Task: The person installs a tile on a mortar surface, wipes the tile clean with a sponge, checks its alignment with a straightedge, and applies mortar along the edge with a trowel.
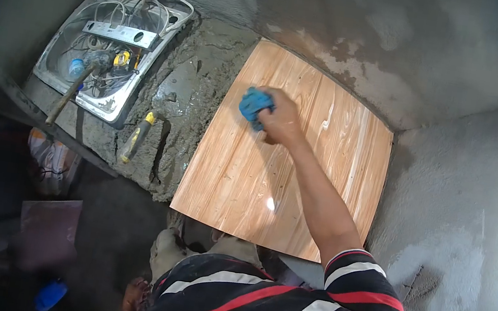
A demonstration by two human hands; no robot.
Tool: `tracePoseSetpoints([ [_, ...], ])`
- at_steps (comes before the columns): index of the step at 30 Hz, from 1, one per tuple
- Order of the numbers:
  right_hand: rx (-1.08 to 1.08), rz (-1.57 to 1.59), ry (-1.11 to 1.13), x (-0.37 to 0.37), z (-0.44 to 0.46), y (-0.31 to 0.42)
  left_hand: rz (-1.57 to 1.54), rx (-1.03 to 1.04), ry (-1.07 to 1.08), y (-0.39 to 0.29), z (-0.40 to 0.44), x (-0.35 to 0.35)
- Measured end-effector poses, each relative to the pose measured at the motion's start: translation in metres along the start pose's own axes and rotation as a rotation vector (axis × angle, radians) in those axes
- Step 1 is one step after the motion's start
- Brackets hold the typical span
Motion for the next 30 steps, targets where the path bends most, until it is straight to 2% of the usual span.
tracePoseSetpoints([
  [3, 0.27, 0.225, -0.125, -0.054, 0.022, -0.034, -0.167, -0.029, -0.052, 0.028, 0.017, -0.022],
  [4, 0.235, 0.204, -0.229, -0.074, 0.033, -0.058, -0.232, -0.063, -0.068, 0.053, 0.024, -0.037],
  [6, 0.153, 0.004, -0.383, -0.112, 0.06, -0.111, -0.303, -0.098, -0.084, 0.064, 0.022, -0.048],
  [7, 0.143, -0.119, -0.471, -0.123, 0.069, -0.134, -0.212, -0.123, -0.127, 0.058, 0.008, -0.056],
  [9, 0.177, -0.181, -0.466, -0.12, 0.08, -0.159, -0.124, -0.161, -0.18, 0.063, -0.005, -0.066],
  [12, 0.239, -0.363, -0.45, -0.095, 0.101, -0.176, -0.063, -0.076, -0.21, 0.068, -0.021, -0.076],
  [15, 0.171, -0.394, -0.423, -0.075, 0.106, -0.138, -0.102, -0.139, -0.249, 0.045, -0.032, -0.067],
  [17, 0.021, -0.306, -0.333, -0.058, 0.105, -0.113, -0.081, -0.104, -0.079, 0.053, -0.014, -0.063],
  [18, 0.026, -0.304, -0.328, -0.052, 0.098, -0.092, -0.078, -0.11, -0.081, 0.054, -0.009, -0.062],
  [20, 0.221, -0.039, 0.016, -0.02, 0.074, -0.053, -0.114, -0.058, -0.107, 0.048, 0.005, -0.063],
  [22, 0.066, -0.188, 0.015, 0.007, 0.039, -0.028, -0.103, -0.049, -0.087, 0.049, 0.024, -0.072],
  [24, 0.17, 0.054, 0.156, 0.035, -0.018, -0.001, -0.089, -0.028, -0.06, 0.034, 0.038, -0.084],
  [26, 0.305, 0.209, 0.284, 0.057, -0.089, 0.048, -0.069, -0.059, -0.146, 0.009, 0.041, -0.097],
  [27, 0.223, 0.084, 0.273, 0.069, -0.121, 0.063, -0.051, -0.048, -0.125, 0.0, 0.044, -0.107],
  [28, 0.024, -0.073, 0.261, 0.08, -0.151, 0.078, -0.036, -0.031, -0.093, -0.009, 0.051, -0.116],
  [30, -0.219, -0.042, 0.316, 0.113, -0.211, 0.087, 0.015, 0.007, -0.016, -0.025, 0.075, -0.132],
])
Point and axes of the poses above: each hand's wrist, its own z-axis towards the middle knuckle, its own x-axis out of the palm, y = z × x, the point moved 5 cm from there along z, towards the middle knuckle, and after that the axes turned 8 degrees about x, right-handed, at the moved point
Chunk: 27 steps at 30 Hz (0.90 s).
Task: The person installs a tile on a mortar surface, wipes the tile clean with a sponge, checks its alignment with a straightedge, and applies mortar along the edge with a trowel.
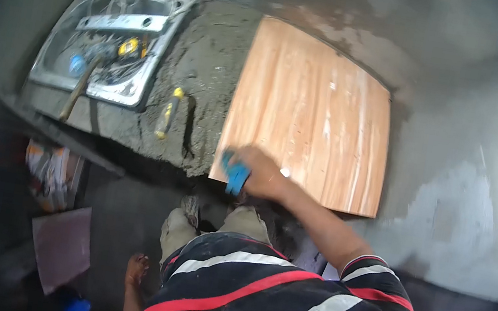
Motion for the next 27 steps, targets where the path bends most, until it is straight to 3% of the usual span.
tracePoseSetpoints([
  [2, -0.115, 0.039, 0.09, 0.015, -0.028, 0.031, 0.074, -0.046, 0.084, 0.002, 0.027, -0.032],
  [3, -0.081, 0.014, 0.029, 0.006, -0.032, 0.033, 0.105, -0.052, 0.109, -0.002, 0.042, -0.048],
  [5, 0.131, 0.157, -0.145, -0.024, -0.038, 0.024, 0.166, -0.005, 0.14, -0.019, 0.069, -0.067],
  [8, 0.29, 0.068, -0.51, -0.116, -0.041, -0.044, 0.263, 0.078, 0.159, -0.058, 0.091, -0.086],
  [9, 0.498, 0.107, -0.603, -0.147, -0.047, -0.063, 0.298, 0.111, 0.167, -0.067, 0.094, -0.092],
  [11, 0.6, 0.004, -0.727, -0.189, -0.052, -0.116, 0.539, 0.306, 0.235, -0.085, 0.097, -0.105],
  [13, 0.672, -0.092, -0.791, -0.207, -0.052, -0.155, 1.033, 0.662, 0.3, -0.104, 0.093, -0.111],
  [14, 0.736, -0.156, -0.787, -0.206, -0.049, -0.176, 1.016, 0.617, 0.261, -0.106, 0.091, -0.119],
  [15, 0.722, -0.126, -0.774, -0.196, -0.04, -0.196, 0.622, 0.403, 0.097, -0.102, 0.089, -0.125],
  [16, 0.628, -0.163, -0.703, -0.183, -0.029, -0.212, 0.63, 0.395, 0.071, -0.101, 0.08, -0.122],
  [18, 0.482, -0.115, -0.64, -0.158, -0.017, -0.195, 0.356, 0.534, 0.235, -0.105, 0.066, -0.101],
  [19, 0.43, -0.029, -0.647, -0.14, -0.014, -0.158, 0.569, 0.684, 0.283, -0.099, 0.071, -0.093],
  [20, 0.425, -0.024, -0.486, -0.122, -0.007, -0.121, 0.619, 0.71, 0.3, -0.096, 0.07, -0.084],
  [24, 0.093, -0.095, -0.2, -0.001, -0.019, -0.024, 0.563, 0.559, 0.312, -0.086, 0.064, -0.053],
  [27, -0.032, 0.069, -0.354, 0.013, -0.034, 0.023, 0.578, 0.51, 0.331, -0.093, 0.069, -0.036],
])
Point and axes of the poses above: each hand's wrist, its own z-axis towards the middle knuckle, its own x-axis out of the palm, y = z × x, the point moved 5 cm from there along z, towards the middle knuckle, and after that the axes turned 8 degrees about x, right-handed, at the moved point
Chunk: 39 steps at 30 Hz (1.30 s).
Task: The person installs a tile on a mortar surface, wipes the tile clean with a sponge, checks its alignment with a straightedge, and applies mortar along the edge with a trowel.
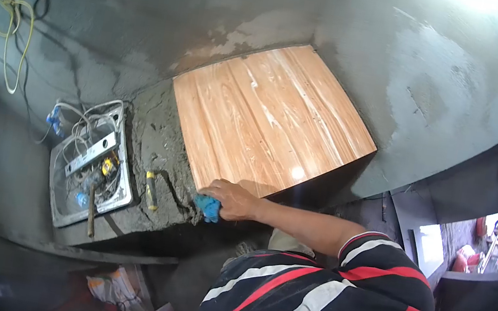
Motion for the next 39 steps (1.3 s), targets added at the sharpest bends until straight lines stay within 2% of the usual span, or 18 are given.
tracePoseSetpoints([
  [2, 0.119, -0.032, -0.267, -0.017, 0.002, 0.004, 0.023, -0.015, 0.024, -0.007, 0.01, -0.001],
  [7, 0.352, -0.239, -0.385, -0.061, -0.006, -0.064, 0.095, -0.002, 0.101, -0.033, 0.043, -0.011],
  [9, 0.249, -0.24, -0.621, -0.097, -0.03, -0.082, 0.131, 0.027, 0.129, -0.042, 0.055, -0.015],
  [12, 0.495, -0.347, -0.744, -0.168, -0.101, -0.107, 0.203, 0.107, 0.166, -0.055, 0.075, -0.025],
  [15, 0.813, -0.577, -0.976, -0.242, -0.202, -0.16, 0.357, 0.305, 0.21, -0.073, 0.096, -0.035],
  [16, 1.091, -0.529, -0.947, -0.268, -0.224, -0.13, 0.454, 0.413, 0.229, -0.078, 0.101, -0.037],
  [18, 1.194, -0.722, -1.052, -0.288, -0.288, -0.165, 0.685, 0.672, 0.234, -0.09, 0.107, -0.036],
  [21, 1.04, -0.769, -1.23, -0.294, -0.318, -0.15, 0.927, 0.934, 0.171, -0.094, 0.114, -0.024],
  [23, 0.997, -0.761, -1.213, -0.293, -0.315, -0.149, 0.968, 0.913, 0.254, -0.083, 0.118, -0.01],
  [24, 0.965, -0.751, -1.217, -0.294, -0.309, -0.151, 1.236, 0.985, 0.15, -0.077, 0.103, -0.005],
  [25, 0.935, -0.743, -1.185, -0.296, -0.3, -0.156, 1.188, 0.815, 0.147, -0.066, 0.105, -0.003],
  [28, 1.001, -0.626, -1.14, -0.306, -0.271, -0.176, 0.83, 0.827, 0.3, -0.085, 0.097, -0.001],
  [29, 0.993, -0.621, -1.12, -0.308, -0.258, -0.187, 0.468, 0.472, 0.231, -0.078, 0.097, -0.003],
  [31, 0.9, -0.617, -1.042, -0.308, -0.214, -0.198, 0.1, 0.11, 0.145, -0.07, 0.086, 0.0],
  [34, 0.677, -0.561, -0.971, -0.28, -0.134, -0.225, 0.016, 0.152, 0.113, -0.076, 0.072, 0.002],
  [35, 0.647, 0.299, -0.921, -0.258, -0.091, -0.196, -0.043, 0.13, 0.1, -0.065, 0.072, 0.003],
  [37, 0.576, -0.108, -0.694, -0.228, -0.031, -0.16, -0.098, 0.108, 0.088, -0.056, 0.063, 0.008],
  [39, 0.342, -0.231, -0.544, -0.167, 0.007, -0.147, -0.638, -0.161, 0.105, -0.045, 0.046, 0.023],
])
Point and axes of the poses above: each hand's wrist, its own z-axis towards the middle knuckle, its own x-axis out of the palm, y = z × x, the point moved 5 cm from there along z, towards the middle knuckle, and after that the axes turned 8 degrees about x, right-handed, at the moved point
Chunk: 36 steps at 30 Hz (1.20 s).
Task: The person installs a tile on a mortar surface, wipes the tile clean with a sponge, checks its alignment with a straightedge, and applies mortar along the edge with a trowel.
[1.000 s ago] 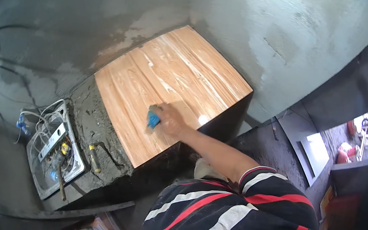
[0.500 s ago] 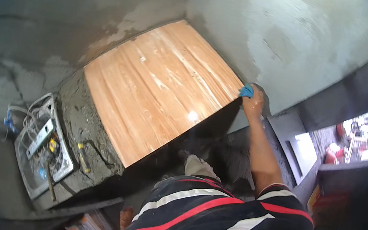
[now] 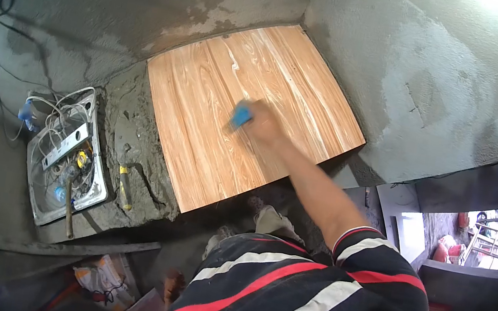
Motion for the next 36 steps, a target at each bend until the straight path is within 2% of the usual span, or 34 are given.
tracePoseSetpoints([
  [1, -0.03, 0.018, 0.319, 0.016, -0.014, 0.041, 0.004, 0.0, 0.001, 0.009, 0.004, -0.007],
  [2, -0.204, 0.135, 0.22, 0.035, -0.036, 0.064, 0.126, -0.019, -0.023, 0.022, 0.012, -0.015],
  [3, -0.233, 0.137, 0.314, 0.045, -0.054, 0.079, 0.247, -0.038, -0.046, 0.027, 0.018, -0.018],
  [5, -0.237, 0.141, 0.301, 0.046, -0.071, 0.077, 0.255, -0.07, -0.079, 0.029, 0.021, -0.016],
  [8, -0.229, 0.3, 0.285, -0.013, -0.031, 0.042, 0.275, -0.173, -0.195, 0.041, 0.002, -0.01],
  [9, -0.077, -0.066, 0.194, -0.024, -0.009, 0.005, 0.284, -0.205, -0.237, 0.041, -0.006, -0.009],
  [10, 0.059, 0.008, 0.182, -0.054, 0.016, -0.017, 0.276, -0.205, -0.244, 0.034, -0.012, -0.001],
  [11, 0.539, 0.277, 0.025, -0.077, 0.029, -0.052, 0.259, -0.209, -0.293, 0.022, -0.019, 0.011],
  [12, 0.201, -0.027, -0.06, -0.085, 0.06, -0.13, 0.243, -0.214, -0.343, 0.012, -0.027, 0.022],
  [13, 0.259, -0.166, -0.188, -0.112, 0.077, -0.154, 0.234, -0.214, -0.351, 0.01, -0.03, 0.025],
  [14, 0.315, -0.304, -0.316, -0.129, 0.091, -0.168, 0.317, -0.055, -0.291, 0.001, -0.03, 0.028],
  [16, 0.375, -0.36, -0.304, -0.136, 0.122, -0.185, 0.4, 0.098, -0.24, -0.005, -0.031, 0.029],
  [17, 0.441, -0.423, -0.303, -0.136, 0.129, -0.193, 0.455, 0.108, -0.211, -0.005, -0.027, 0.03],
  [19, 0.395, -0.206, -0.272, -0.087, 0.135, -0.176, 0.515, 0.111, -0.177, 0.011, -0.02, 0.031],
  [21, 0.266, -0.071, -0.232, -0.035, 0.119, -0.115, 0.018, -0.019, -0.217, 0.04, -0.007, 0.038],
  [22, 0.026, -0.112, 0.085, -0.024, 0.112, -0.067, 0.022, -0.019, -0.208, 0.037, -0.002, 0.044],
  [24, -0.095, -0.133, 0.192, -0.004, 0.098, -0.041, 0.019, -0.211, -0.206, 0.035, -0.002, 0.062],
  [25, -0.094, -0.139, 0.187, -0.007, 0.104, -0.054, 0.02, -0.209, -0.199, 0.027, -0.003, 0.076],
  [27, 0.243, 0.001, 0.002, -0.024, 0.128, -0.11, 0.027, -0.105, -0.295, 0.005, -0.003, 0.099],
  [28, 0.253, -0.147, -0.058, -0.06, 0.143, -0.13, 0.019, -0.105, -0.301, -0.001, 0.002, 0.104],
  [29, 0.406, -0.174, -0.157, -0.075, 0.159, -0.19, 0.326, 0.059, -0.192, -0.017, 0.009, 0.108],
  [30, 0.411, -0.203, -0.269, -0.113, 0.161, -0.191, 0.468, 0.141, -0.143, -0.02, 0.012, 0.108],
  [31, 0.533, -0.425, -0.265, -0.138, 0.161, -0.195, 0.611, 0.227, -0.107, -0.022, 0.013, 0.108],
  [33, 0.476, -0.611, -0.283, -0.149, 0.172, -0.243, 0.486, 0.236, -0.219, 0.0, 0.021, 0.092],
  [34, 0.457, -0.608, -0.275, -0.142, 0.178, -0.235, 0.439, 0.241, -0.26, 0.01, 0.024, 0.084],
  [36, 0.382, -0.471, -0.339, -0.133, 0.187, -0.212, 0.463, 0.232, -0.153, 0.02, 0.024, 0.082],
])
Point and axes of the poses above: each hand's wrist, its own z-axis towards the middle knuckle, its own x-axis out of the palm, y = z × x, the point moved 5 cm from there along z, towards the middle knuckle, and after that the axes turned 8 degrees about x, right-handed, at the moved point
